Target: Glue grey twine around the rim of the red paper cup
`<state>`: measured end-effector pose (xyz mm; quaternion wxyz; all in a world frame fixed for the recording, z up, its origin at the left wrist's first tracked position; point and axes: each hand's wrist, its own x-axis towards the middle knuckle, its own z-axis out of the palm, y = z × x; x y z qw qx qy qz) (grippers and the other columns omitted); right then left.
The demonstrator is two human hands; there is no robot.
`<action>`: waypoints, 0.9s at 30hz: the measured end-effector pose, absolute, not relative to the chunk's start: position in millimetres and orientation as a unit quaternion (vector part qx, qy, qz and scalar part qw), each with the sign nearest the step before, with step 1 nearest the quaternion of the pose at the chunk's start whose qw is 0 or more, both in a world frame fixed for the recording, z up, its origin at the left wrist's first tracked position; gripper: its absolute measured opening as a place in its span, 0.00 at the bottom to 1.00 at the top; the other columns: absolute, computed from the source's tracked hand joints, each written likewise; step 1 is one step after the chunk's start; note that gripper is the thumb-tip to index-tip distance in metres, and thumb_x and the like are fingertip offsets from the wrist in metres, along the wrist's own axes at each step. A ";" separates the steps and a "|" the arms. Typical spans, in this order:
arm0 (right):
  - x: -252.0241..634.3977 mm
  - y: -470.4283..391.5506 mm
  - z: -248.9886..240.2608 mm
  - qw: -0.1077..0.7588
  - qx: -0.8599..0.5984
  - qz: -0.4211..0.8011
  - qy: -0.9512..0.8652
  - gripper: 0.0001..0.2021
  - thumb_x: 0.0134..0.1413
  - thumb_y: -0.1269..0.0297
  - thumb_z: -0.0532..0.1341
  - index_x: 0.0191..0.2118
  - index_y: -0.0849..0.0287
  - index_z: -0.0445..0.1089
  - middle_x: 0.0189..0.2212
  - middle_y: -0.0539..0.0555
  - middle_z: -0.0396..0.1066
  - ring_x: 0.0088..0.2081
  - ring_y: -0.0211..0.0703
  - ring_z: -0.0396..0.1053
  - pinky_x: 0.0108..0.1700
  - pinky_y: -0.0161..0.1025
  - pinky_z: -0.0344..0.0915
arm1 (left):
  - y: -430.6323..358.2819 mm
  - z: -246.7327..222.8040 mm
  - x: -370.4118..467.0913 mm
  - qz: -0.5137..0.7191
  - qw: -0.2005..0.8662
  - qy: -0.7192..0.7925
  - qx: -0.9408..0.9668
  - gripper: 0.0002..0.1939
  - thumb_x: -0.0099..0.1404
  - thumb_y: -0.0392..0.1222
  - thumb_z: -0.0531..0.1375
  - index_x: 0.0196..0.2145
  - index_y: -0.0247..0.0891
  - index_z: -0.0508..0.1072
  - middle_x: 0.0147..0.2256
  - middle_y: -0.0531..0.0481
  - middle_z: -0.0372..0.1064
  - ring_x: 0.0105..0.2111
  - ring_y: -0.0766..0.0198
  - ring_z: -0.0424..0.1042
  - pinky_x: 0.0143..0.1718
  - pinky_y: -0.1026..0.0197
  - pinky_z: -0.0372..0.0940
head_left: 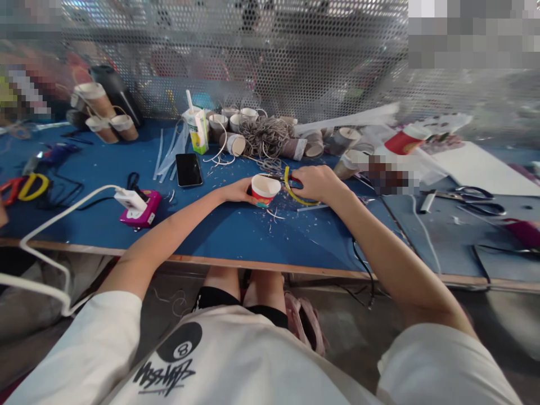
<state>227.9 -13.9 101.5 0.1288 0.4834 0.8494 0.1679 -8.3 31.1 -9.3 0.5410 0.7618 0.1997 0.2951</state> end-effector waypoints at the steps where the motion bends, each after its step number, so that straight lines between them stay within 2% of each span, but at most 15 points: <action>1: 228.3 -13.3 100.5 0.128 0.482 0.168 0.850 0.20 0.64 0.55 0.53 0.50 0.61 0.75 0.46 0.60 0.79 0.46 0.53 0.75 0.35 0.40 0.59 | 31.5 -9.9 -8.3 0.294 0.541 0.199 0.762 0.46 0.45 0.52 0.77 0.59 0.36 0.68 0.58 0.33 0.71 0.60 0.43 0.70 0.64 0.39 0.60; 10: 229.7 -10.0 99.7 0.154 0.480 0.155 0.850 0.19 0.66 0.57 0.53 0.48 0.61 0.76 0.44 0.61 0.80 0.45 0.52 0.76 0.35 0.39 0.59 | 33.1 -12.0 -8.3 0.283 0.539 0.211 0.764 0.44 0.45 0.54 0.77 0.56 0.35 0.69 0.58 0.33 0.72 0.59 0.44 0.71 0.64 0.39 0.60; 15: 231.4 -9.9 103.9 0.141 0.479 0.158 0.852 0.20 0.64 0.53 0.54 0.48 0.61 0.76 0.44 0.61 0.80 0.43 0.53 0.76 0.34 0.39 0.59 | 30.8 -6.8 -8.8 0.267 0.540 0.211 0.770 0.46 0.46 0.53 0.75 0.60 0.35 0.67 0.60 0.32 0.69 0.61 0.42 0.68 0.65 0.39 0.60; 20: 233.6 -14.2 109.8 0.136 0.481 0.152 0.853 0.23 0.64 0.51 0.53 0.49 0.63 0.75 0.46 0.62 0.79 0.44 0.54 0.75 0.33 0.40 0.56 | 27.2 -3.7 -8.7 0.270 0.518 0.200 0.787 0.51 0.48 0.52 0.74 0.65 0.38 0.60 0.64 0.33 0.65 0.65 0.41 0.63 0.67 0.39 0.56; 25: 233.0 -14.8 113.2 0.108 0.518 0.157 0.834 0.23 0.65 0.53 0.51 0.50 0.64 0.74 0.45 0.64 0.78 0.45 0.56 0.75 0.33 0.41 0.55 | 26.9 -10.2 -8.1 0.310 0.470 0.253 0.787 0.64 0.41 0.51 0.77 0.70 0.37 0.50 0.68 0.30 0.56 0.69 0.37 0.55 0.70 0.35 0.48; 27: 232.1 -13.6 115.1 0.108 0.522 0.160 0.831 0.23 0.66 0.53 0.50 0.49 0.65 0.74 0.45 0.65 0.78 0.45 0.56 0.75 0.34 0.41 0.55 | 27.3 -11.5 -7.8 0.322 0.455 0.264 0.787 0.66 0.41 0.52 0.77 0.70 0.37 0.49 0.67 0.30 0.56 0.68 0.37 0.56 0.70 0.34 0.48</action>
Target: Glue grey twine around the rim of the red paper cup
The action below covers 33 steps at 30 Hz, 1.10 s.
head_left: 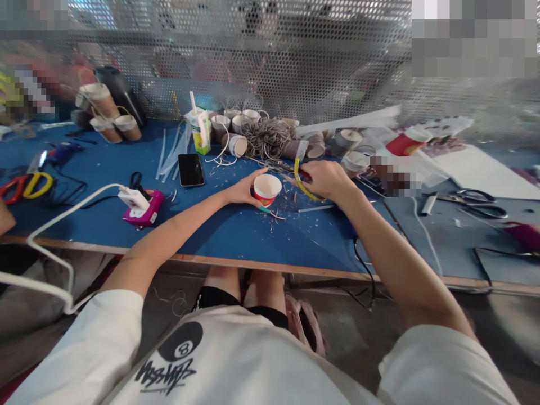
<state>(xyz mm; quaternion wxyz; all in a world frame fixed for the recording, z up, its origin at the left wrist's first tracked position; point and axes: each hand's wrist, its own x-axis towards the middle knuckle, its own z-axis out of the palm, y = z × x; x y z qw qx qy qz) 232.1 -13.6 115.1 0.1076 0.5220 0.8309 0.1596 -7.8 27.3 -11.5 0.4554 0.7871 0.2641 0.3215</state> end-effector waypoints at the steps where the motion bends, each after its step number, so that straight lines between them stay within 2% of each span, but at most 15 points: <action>1: 231.5 -13.1 116.1 0.116 0.519 0.160 0.832 0.23 0.66 0.53 0.49 0.49 0.65 0.74 0.45 0.65 0.78 0.45 0.56 0.75 0.34 0.41 0.55 | 27.4 -11.3 -7.7 0.325 0.447 0.266 0.790 0.64 0.41 0.52 0.77 0.69 0.37 0.51 0.67 0.30 0.58 0.68 0.37 0.57 0.69 0.34 0.49; 5: 228.6 -13.8 119.9 0.159 0.497 0.151 0.840 0.24 0.67 0.51 0.49 0.50 0.64 0.74 0.47 0.65 0.78 0.45 0.57 0.75 0.34 0.41 0.55 | 25.6 -7.3 -6.7 0.340 0.422 0.268 0.796 0.53 0.42 0.50 0.76 0.63 0.36 0.62 0.64 0.30 0.63 0.64 0.38 0.63 0.67 0.34 0.54; 9: 226.0 -17.4 121.6 0.183 0.497 0.150 0.835 0.23 0.67 0.52 0.51 0.51 0.64 0.74 0.48 0.65 0.77 0.46 0.58 0.75 0.35 0.41 0.57 | 21.9 -3.0 -5.0 0.331 0.460 0.250 0.785 0.46 0.46 0.48 0.75 0.60 0.35 0.66 0.60 0.32 0.70 0.61 0.41 0.68 0.63 0.35 0.59; 18: 225.5 -18.9 113.7 0.176 0.486 0.158 0.841 0.21 0.66 0.54 0.52 0.49 0.63 0.76 0.46 0.63 0.79 0.44 0.54 0.77 0.35 0.40 0.61 | 19.9 -0.7 -4.0 0.329 0.516 0.247 0.752 0.46 0.44 0.47 0.76 0.59 0.33 0.68 0.57 0.32 0.73 0.58 0.43 0.71 0.62 0.37 0.62; 24: 228.9 -14.1 105.3 0.179 0.480 0.142 0.847 0.24 0.69 0.52 0.49 0.49 0.67 0.76 0.47 0.66 0.79 0.47 0.56 0.77 0.38 0.41 0.62 | 20.7 -2.3 -4.2 0.330 0.521 0.256 0.744 0.45 0.42 0.48 0.76 0.57 0.30 0.70 0.56 0.30 0.73 0.58 0.42 0.71 0.61 0.38 0.64; 29: 229.0 -11.3 104.4 0.184 0.471 0.138 0.852 0.24 0.71 0.54 0.48 0.48 0.66 0.76 0.47 0.65 0.79 0.48 0.54 0.77 0.40 0.40 0.64 | 22.4 -4.0 -5.5 0.329 0.522 0.264 0.741 0.44 0.42 0.48 0.76 0.56 0.30 0.71 0.56 0.31 0.74 0.57 0.42 0.72 0.61 0.38 0.64; 33: 228.2 -13.8 107.7 0.173 0.472 0.147 0.852 0.22 0.69 0.53 0.51 0.48 0.64 0.76 0.43 0.64 0.80 0.45 0.53 0.77 0.37 0.40 0.62 | 23.2 -4.9 -6.9 0.321 0.522 0.262 0.746 0.42 0.44 0.48 0.76 0.55 0.32 0.71 0.56 0.32 0.74 0.57 0.43 0.72 0.60 0.39 0.65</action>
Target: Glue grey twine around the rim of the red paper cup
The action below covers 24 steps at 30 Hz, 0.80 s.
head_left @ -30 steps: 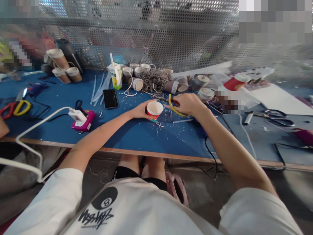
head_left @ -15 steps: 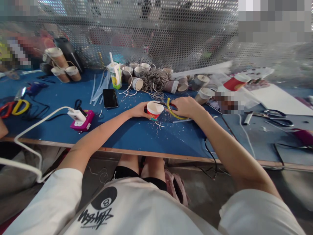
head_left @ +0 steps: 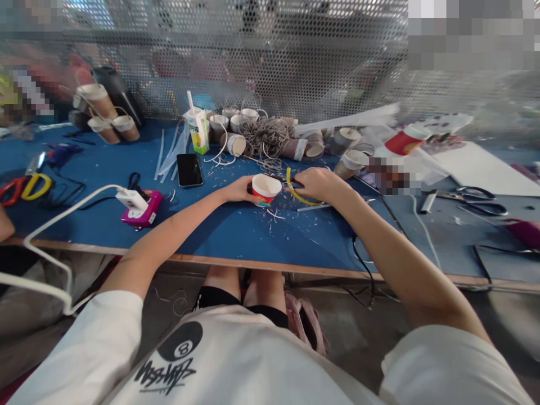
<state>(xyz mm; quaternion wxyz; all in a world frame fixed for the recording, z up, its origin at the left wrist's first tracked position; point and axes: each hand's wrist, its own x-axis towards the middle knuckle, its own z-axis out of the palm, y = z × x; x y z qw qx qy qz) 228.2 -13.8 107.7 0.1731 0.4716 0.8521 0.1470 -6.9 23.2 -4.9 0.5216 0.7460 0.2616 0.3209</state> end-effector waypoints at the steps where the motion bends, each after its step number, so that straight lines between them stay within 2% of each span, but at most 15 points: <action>1: 228.0 -14.9 108.7 0.169 0.473 0.150 0.852 0.21 0.68 0.53 0.52 0.48 0.63 0.76 0.43 0.63 0.80 0.44 0.53 0.77 0.36 0.40 0.62 | 23.3 -4.8 -7.1 0.318 0.524 0.259 0.747 0.42 0.44 0.48 0.76 0.56 0.32 0.71 0.56 0.32 0.74 0.57 0.43 0.72 0.60 0.39 0.65; 7: 225.0 -17.2 111.9 0.174 0.465 0.162 0.853 0.21 0.65 0.53 0.55 0.50 0.64 0.75 0.48 0.64 0.79 0.46 0.55 0.76 0.35 0.40 0.60 | 23.0 -2.4 -7.5 0.307 0.541 0.232 0.748 0.43 0.45 0.48 0.76 0.58 0.34 0.70 0.58 0.32 0.72 0.59 0.43 0.71 0.62 0.40 0.63; 13: 223.3 -11.2 108.3 0.178 0.465 0.167 0.851 0.20 0.67 0.54 0.53 0.50 0.62 0.75 0.45 0.63 0.80 0.43 0.52 0.77 0.35 0.39 0.61 | 24.5 -2.2 -7.8 0.307 0.549 0.222 0.745 0.43 0.45 0.48 0.76 0.57 0.34 0.71 0.57 0.33 0.73 0.59 0.43 0.71 0.63 0.39 0.62; 24: 225.3 -7.7 106.5 0.189 0.462 0.150 0.854 0.17 0.66 0.59 0.53 0.49 0.61 0.76 0.45 0.61 0.80 0.45 0.51 0.76 0.34 0.39 0.61 | 25.4 -4.5 -7.6 0.296 0.551 0.223 0.748 0.44 0.44 0.52 0.76 0.57 0.36 0.69 0.58 0.33 0.71 0.60 0.42 0.69 0.64 0.39 0.60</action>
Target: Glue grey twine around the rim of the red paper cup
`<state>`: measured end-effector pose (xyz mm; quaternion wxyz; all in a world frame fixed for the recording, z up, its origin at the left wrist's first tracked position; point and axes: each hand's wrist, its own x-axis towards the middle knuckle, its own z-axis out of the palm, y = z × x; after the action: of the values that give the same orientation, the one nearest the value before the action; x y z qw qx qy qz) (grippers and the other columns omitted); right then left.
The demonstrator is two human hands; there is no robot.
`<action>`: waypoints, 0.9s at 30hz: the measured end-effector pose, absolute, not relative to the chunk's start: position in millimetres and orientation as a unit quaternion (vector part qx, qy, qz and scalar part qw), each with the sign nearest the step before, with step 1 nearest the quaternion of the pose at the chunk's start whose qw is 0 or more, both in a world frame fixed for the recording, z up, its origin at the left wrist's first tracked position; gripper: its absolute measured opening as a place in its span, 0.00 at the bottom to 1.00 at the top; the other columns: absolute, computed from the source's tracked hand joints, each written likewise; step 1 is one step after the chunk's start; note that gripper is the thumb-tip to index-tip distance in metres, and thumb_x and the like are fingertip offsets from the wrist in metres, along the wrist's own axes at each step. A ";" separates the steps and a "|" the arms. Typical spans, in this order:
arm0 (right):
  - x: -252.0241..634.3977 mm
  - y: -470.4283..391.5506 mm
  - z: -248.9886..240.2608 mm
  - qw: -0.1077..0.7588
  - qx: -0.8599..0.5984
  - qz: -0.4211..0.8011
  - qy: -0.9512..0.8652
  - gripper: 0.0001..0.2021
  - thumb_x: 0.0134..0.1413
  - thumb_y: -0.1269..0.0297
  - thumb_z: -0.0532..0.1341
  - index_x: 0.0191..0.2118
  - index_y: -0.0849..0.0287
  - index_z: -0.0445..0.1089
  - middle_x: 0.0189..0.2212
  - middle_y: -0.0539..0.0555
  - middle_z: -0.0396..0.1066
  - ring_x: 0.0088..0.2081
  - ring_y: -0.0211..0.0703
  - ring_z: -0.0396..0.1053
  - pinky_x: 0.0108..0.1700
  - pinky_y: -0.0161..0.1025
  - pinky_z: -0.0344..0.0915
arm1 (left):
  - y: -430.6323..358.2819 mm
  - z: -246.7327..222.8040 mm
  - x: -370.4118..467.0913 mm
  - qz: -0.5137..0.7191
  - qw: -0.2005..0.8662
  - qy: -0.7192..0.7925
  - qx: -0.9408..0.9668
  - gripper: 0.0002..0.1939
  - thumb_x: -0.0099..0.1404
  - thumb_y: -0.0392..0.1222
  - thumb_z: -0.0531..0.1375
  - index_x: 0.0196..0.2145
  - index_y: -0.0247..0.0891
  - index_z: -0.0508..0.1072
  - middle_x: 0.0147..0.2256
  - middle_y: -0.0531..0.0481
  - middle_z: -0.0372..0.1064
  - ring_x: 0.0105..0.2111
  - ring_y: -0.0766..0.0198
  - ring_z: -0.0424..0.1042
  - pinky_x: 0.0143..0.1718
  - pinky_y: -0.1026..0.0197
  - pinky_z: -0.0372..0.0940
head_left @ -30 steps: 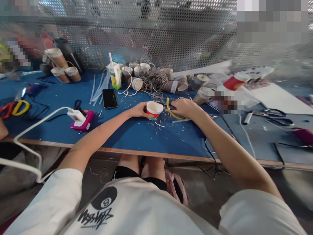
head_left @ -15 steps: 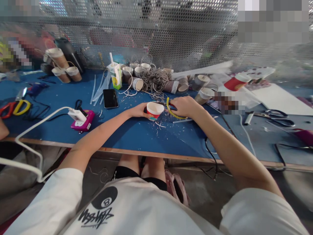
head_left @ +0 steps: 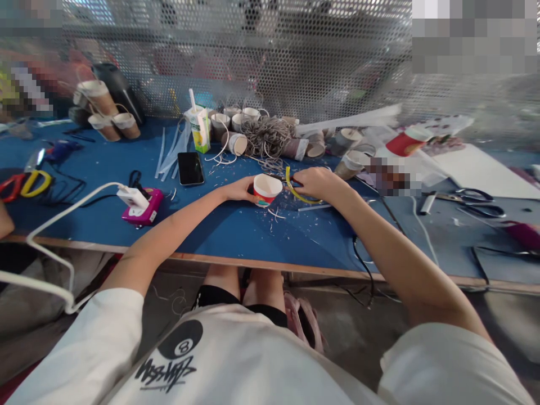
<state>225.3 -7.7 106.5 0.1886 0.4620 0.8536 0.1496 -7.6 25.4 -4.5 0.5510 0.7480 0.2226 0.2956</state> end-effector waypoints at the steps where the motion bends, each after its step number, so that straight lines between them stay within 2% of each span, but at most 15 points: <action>1: 225.1 -7.8 106.3 0.188 0.464 0.154 0.852 0.17 0.66 0.59 0.53 0.49 0.61 0.76 0.45 0.61 0.80 0.44 0.51 0.77 0.34 0.39 0.61 | 25.0 -5.4 -6.6 0.296 0.546 0.227 0.750 0.46 0.44 0.51 0.76 0.58 0.36 0.68 0.58 0.33 0.71 0.61 0.42 0.69 0.64 0.39 0.60; 5: 225.3 -8.6 105.2 0.181 0.465 0.160 0.852 0.18 0.66 0.56 0.52 0.48 0.60 0.76 0.44 0.61 0.80 0.44 0.52 0.77 0.35 0.39 0.61 | 23.3 -8.0 -1.4 0.326 0.485 0.259 0.769 0.50 0.39 0.49 0.77 0.58 0.33 0.66 0.59 0.30 0.69 0.61 0.40 0.67 0.65 0.38 0.59; 8: 225.7 -10.0 104.8 0.175 0.468 0.159 0.852 0.20 0.67 0.54 0.52 0.49 0.61 0.76 0.44 0.62 0.80 0.45 0.53 0.77 0.36 0.40 0.62 | 21.9 -7.8 1.0 0.338 0.448 0.276 0.780 0.47 0.39 0.48 0.77 0.56 0.32 0.68 0.58 0.30 0.70 0.60 0.40 0.68 0.65 0.38 0.59; 16: 218.5 -16.2 111.8 0.172 0.463 0.175 0.852 0.21 0.66 0.57 0.52 0.51 0.65 0.75 0.48 0.64 0.79 0.46 0.55 0.76 0.36 0.40 0.61 | 20.5 -4.3 -1.5 0.324 0.460 0.255 0.786 0.44 0.42 0.46 0.76 0.56 0.34 0.69 0.57 0.33 0.72 0.59 0.43 0.70 0.64 0.40 0.61; 23: 225.3 -15.0 116.7 0.143 0.505 0.162 0.836 0.24 0.67 0.51 0.50 0.50 0.63 0.75 0.47 0.64 0.79 0.45 0.57 0.76 0.34 0.41 0.59 | 24.1 -7.8 -2.8 0.330 0.470 0.254 0.778 0.49 0.43 0.47 0.77 0.60 0.32 0.65 0.60 0.29 0.68 0.62 0.41 0.66 0.65 0.36 0.58; 27: 228.6 -17.5 118.4 0.141 0.522 0.149 0.828 0.27 0.68 0.48 0.48 0.50 0.64 0.75 0.46 0.65 0.79 0.45 0.58 0.76 0.36 0.42 0.60 | 26.0 -10.1 -2.5 0.330 0.460 0.258 0.783 0.48 0.43 0.47 0.77 0.59 0.33 0.65 0.60 0.29 0.69 0.61 0.40 0.67 0.64 0.36 0.59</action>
<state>228.6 -17.5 118.4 0.1407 0.5222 0.8279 0.1487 -2.5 26.0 -10.1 0.4600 0.7829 0.2584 0.3296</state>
